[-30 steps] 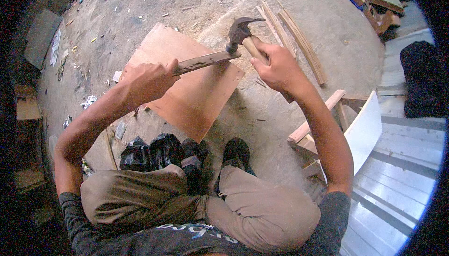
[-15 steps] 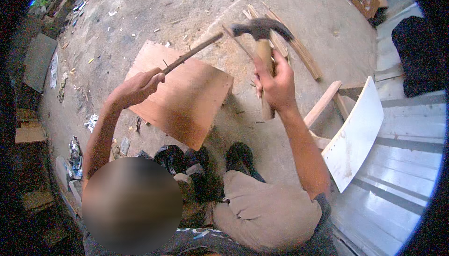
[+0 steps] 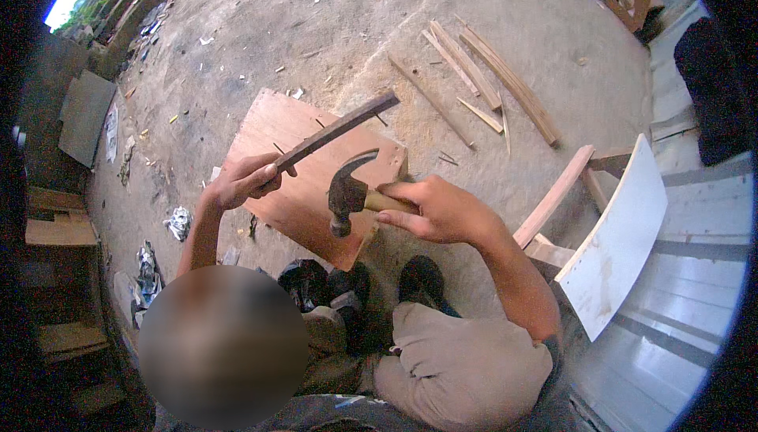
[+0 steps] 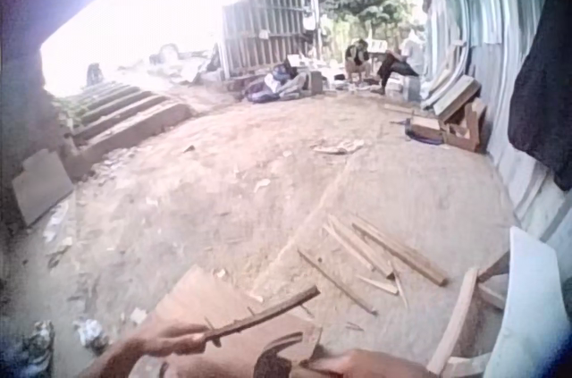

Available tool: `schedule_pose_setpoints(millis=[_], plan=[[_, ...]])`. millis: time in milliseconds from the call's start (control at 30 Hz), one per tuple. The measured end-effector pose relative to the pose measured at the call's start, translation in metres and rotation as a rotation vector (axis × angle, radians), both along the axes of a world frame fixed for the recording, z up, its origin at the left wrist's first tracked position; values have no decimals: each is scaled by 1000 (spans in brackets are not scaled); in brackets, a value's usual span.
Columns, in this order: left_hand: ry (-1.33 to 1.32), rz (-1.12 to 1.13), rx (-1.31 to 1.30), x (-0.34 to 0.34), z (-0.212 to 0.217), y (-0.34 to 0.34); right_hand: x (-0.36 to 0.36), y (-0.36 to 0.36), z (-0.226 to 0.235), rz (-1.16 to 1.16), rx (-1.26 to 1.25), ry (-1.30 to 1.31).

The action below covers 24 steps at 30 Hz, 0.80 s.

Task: The person assembles a small wooden stool by fitting a rectangular frame and a flat wooden seat together. They use a hammer to drive nails into the frame and seat to secure the components.

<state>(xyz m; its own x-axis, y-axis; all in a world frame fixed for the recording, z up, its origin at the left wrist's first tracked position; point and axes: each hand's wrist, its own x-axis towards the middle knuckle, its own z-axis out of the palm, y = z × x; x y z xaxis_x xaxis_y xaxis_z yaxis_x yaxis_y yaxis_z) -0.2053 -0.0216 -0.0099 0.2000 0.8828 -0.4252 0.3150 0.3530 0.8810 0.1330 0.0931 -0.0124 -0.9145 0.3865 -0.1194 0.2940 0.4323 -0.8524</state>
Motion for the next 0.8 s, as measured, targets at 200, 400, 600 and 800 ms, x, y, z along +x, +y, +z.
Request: schedule_pose_setpoints(millis=[200,400,600,800], plan=[[170,14,110,-2,1,-9,6,19,3,-124,91,97],[246,5,174,-7,5,-2,3,20,10,-120,74,92],[257,-26,169,6,7,6,7,19,5,-139,52,69],[276,-41,193,2,8,5,7,23,19,-80,54,25]])
